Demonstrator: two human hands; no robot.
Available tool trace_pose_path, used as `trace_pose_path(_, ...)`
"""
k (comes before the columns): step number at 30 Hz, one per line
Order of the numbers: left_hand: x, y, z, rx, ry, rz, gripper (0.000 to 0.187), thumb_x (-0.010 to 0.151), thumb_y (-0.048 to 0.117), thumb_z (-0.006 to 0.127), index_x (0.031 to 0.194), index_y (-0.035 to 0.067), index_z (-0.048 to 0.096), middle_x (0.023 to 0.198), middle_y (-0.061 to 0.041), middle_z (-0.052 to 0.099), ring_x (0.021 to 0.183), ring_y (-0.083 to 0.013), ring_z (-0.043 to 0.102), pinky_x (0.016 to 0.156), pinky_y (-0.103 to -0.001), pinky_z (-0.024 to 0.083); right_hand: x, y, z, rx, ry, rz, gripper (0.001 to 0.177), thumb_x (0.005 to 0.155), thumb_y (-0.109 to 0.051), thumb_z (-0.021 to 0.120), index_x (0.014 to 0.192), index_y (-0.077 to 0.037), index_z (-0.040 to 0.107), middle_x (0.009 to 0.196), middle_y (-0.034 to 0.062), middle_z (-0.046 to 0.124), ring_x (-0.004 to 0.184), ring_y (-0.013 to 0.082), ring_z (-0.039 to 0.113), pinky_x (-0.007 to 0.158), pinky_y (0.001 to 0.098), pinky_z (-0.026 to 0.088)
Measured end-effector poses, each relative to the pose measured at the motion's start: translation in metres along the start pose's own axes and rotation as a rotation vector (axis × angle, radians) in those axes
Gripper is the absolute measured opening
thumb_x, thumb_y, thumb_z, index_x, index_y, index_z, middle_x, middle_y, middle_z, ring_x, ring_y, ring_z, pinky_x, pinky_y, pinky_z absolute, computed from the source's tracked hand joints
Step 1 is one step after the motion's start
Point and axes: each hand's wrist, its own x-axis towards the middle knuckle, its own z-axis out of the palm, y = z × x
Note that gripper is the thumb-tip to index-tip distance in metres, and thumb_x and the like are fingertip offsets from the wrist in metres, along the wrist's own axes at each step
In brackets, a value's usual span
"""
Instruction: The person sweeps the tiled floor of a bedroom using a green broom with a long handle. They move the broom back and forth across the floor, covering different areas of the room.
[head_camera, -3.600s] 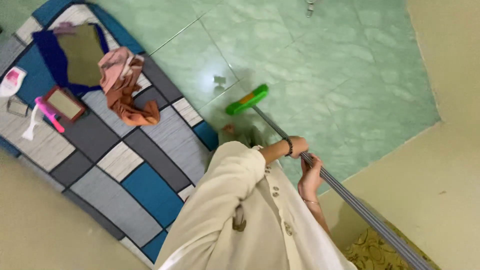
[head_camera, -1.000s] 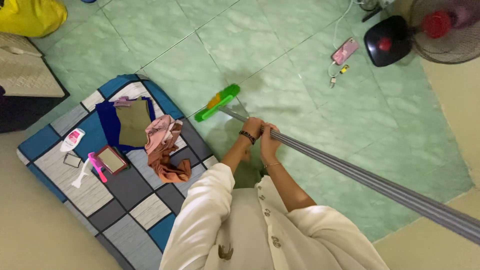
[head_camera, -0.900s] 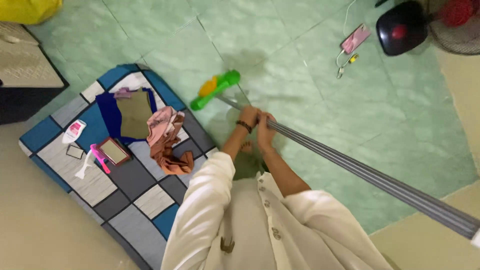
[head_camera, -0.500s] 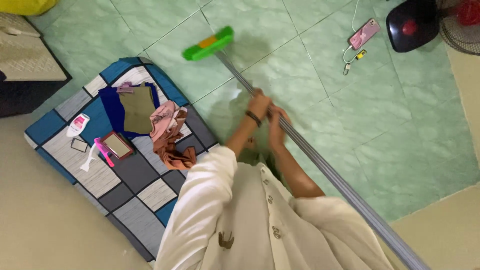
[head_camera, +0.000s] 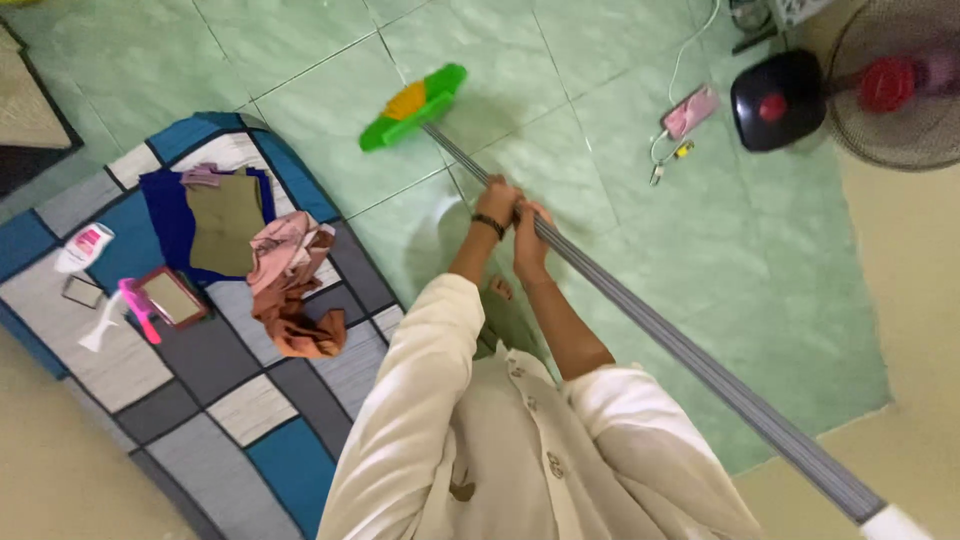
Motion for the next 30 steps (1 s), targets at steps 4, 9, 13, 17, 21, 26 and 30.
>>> trace_pose_path(4,0.059,-0.028,0.033,0.031,0.039,-0.021,0.025,0.097,0.015,0.057,0.094,0.016,0.082,0.102,-0.021,0.065,0.109,-0.0377,0.066,0.09,-0.039,0.059,0.023,-0.015,0.011,-0.028,-0.058,0.041,0.014,0.098,-0.022,0.07,0.095,-0.009,0.073,0.103,0.012,0.075,0.1,0.0229,0.07,0.088,0.0442,0.061)
trace_pose_path(9,0.049,0.01,-0.054,-0.312,-0.022,-0.222,0.016,0.093,0.012,0.067,0.095,0.017,0.081,0.109,-0.027,0.057,0.114,-0.0505,0.065,0.086,-0.046,0.062,0.007,-0.08,0.024,-0.041,-0.143,0.022,0.01,0.094,-0.016,0.073,0.085,-0.014,0.071,0.085,0.0035,0.069,0.082,0.0152,0.069,0.081,0.0371,0.063)
trace_pose_path(13,-0.008,0.021,-0.067,-0.143,0.033,-0.198,0.016,0.079,0.01,0.077,0.093,0.017,0.079,0.1,-0.021,0.06,0.096,-0.0423,0.071,0.076,-0.043,0.066,-0.042,-0.092,0.012,-0.082,-0.068,0.093,0.009,0.092,-0.012,0.074,0.096,-0.005,0.07,0.091,0.0148,0.074,0.088,0.0233,0.073,0.084,0.0444,0.064)
trace_pose_path(17,-0.01,-0.024,-0.017,-0.175,-0.094,-0.257,0.02,0.077,0.013,0.079,0.096,0.018,0.078,0.092,-0.015,0.062,0.093,-0.0341,0.072,0.075,-0.041,0.066,-0.032,-0.055,0.021,-0.32,-0.173,-0.048,0.01,0.092,-0.022,0.076,0.095,-0.013,0.076,0.089,0.0118,0.074,0.086,0.0189,0.071,0.077,0.0378,0.062)
trace_pose_path(21,0.009,-0.079,-0.047,-0.102,-0.12,-0.337,0.023,0.08,0.013,0.078,0.101,0.003,0.076,0.099,-0.022,0.065,0.097,-0.0388,0.071,0.083,-0.047,0.063,-0.014,-0.039,0.073,-0.398,-0.278,-0.149,0.006,0.091,-0.019,0.076,0.091,-0.013,0.076,0.089,0.0101,0.076,0.087,0.0192,0.072,0.08,0.0379,0.06)
trace_pose_path(26,0.057,-0.147,-0.084,-0.238,0.063,-0.388,0.014,0.085,0.005,0.07,0.096,0.011,0.075,0.086,-0.015,0.066,0.09,-0.0352,0.072,0.075,-0.045,0.065,0.026,-0.029,0.17,-0.48,-0.388,-0.276,0.004,0.09,-0.015,0.075,0.087,-0.013,0.076,0.088,0.0082,0.077,0.087,0.0194,0.074,0.084,0.038,0.058)
trace_pose_path(30,0.123,-0.165,-0.09,-0.352,0.176,-0.467,0.013,0.086,0.013,0.07,0.099,0.011,0.073,0.085,-0.015,0.067,0.089,-0.0372,0.074,0.074,-0.049,0.067,0.06,-0.05,0.221,-0.575,-0.494,-0.374,0.007,0.089,-0.011,0.075,0.082,-0.014,0.075,0.087,0.0063,0.079,0.088,0.0197,0.075,0.088,0.0381,0.056)
